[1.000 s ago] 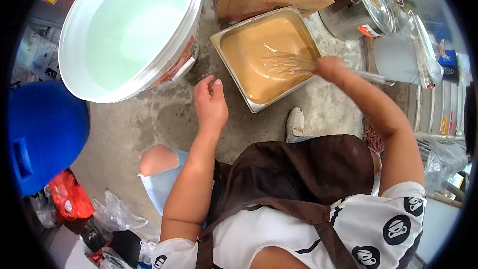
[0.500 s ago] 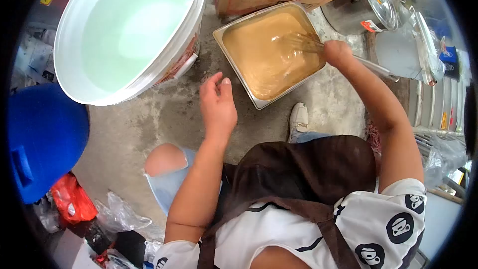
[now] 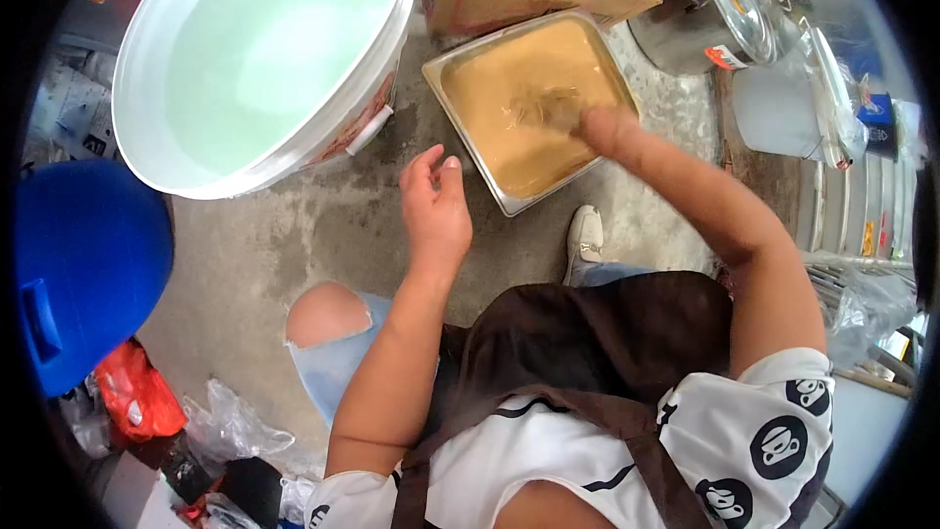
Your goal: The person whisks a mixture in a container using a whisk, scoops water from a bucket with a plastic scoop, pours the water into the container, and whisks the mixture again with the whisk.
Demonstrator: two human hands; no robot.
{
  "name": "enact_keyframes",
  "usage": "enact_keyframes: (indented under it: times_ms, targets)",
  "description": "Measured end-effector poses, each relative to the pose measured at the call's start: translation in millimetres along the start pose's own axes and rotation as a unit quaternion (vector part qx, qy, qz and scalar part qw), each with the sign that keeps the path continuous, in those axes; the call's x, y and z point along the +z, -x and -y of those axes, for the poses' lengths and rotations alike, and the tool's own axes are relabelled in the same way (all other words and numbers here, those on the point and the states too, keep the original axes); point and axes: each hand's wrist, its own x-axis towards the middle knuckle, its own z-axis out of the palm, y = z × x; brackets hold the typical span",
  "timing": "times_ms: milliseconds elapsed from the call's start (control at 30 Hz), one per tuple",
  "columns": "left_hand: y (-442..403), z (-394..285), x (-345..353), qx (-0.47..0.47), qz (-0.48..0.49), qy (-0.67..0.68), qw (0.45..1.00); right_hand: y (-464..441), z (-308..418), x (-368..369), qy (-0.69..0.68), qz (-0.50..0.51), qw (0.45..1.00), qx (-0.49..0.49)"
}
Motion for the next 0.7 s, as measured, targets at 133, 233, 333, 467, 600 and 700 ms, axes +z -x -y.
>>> enact_keyframes:
  times_ms: [133, 233, 333, 467, 600, 700]
  targets:
    - [-8, -6, -6, -0.063, 0.01, 0.049, 0.997, 33, -51, -2, 0.04, 0.043, 0.998, 0.005]
    - [-4, -5, -8, -0.054, 0.004, 0.051, 0.997, 17, -68, -31, 0.03, 0.008, 0.996, 0.088]
    - [2, -7, -7, -0.033, 0.028, 0.043, 0.998, -10, -20, 2, 0.01, -0.039, 0.999, -0.023]
    - [-8, -10, -7, -0.038, 0.019, 0.027, 0.999, 42, -21, -11, -0.005, 0.061, 0.998, 0.026]
    - [-3, -11, -9, -0.043, 0.031, 0.053, 0.997, 20, -65, -36, 0.045, 0.026, 0.995, 0.09]
    - [2, -17, -5, -0.055, 0.052, 0.05, 0.996, -9, -19, 15, -0.054, -0.022, 0.998, -0.006]
